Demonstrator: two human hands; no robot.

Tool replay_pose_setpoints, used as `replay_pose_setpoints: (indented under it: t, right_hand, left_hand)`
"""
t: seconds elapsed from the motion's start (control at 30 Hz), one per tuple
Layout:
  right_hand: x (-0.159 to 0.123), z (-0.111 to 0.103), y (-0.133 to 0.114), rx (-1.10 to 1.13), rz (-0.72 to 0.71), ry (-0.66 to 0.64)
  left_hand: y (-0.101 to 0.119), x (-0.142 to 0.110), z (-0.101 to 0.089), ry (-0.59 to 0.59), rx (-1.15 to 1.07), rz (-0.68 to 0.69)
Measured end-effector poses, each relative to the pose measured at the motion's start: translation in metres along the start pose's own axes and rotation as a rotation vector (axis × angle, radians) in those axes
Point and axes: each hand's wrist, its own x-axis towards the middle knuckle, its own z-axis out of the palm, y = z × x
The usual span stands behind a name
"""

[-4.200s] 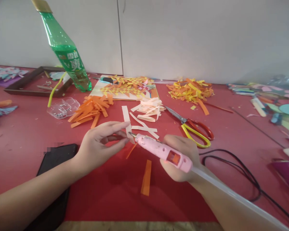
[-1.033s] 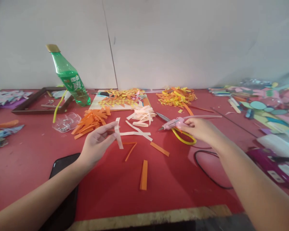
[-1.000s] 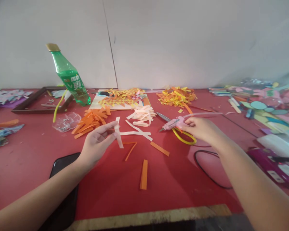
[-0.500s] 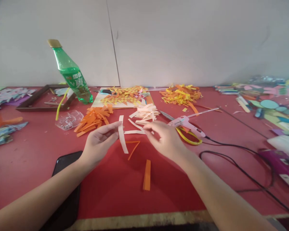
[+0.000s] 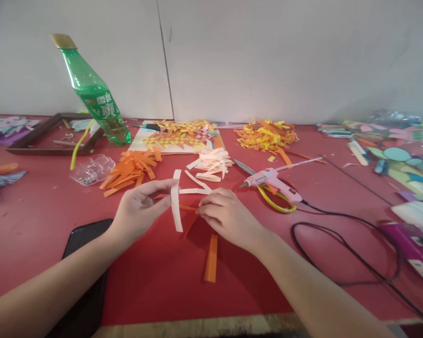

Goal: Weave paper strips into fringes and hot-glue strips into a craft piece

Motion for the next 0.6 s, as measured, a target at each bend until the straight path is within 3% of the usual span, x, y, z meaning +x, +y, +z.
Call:
replay_pose_setpoints:
  t: [0.17,0.33,0.6]
  right_hand:
    - [-0.001,-0.002,-0.001,0.068,-0.002,0.037]
    - [-0.003,-0.008,-0.011,0.292,0.15,0.101]
    - [-0.003,-0.016,-0.026,0.524,0.379,-0.131]
  left_hand:
    - [0.001,-0.002,-0.001,0.015,0.064,0.01]
    - [-0.001,-0.002,-0.005,0.011,0.058,0.019]
    - [0.004,-0.002,-0.003,0.009,0.049,0.021]
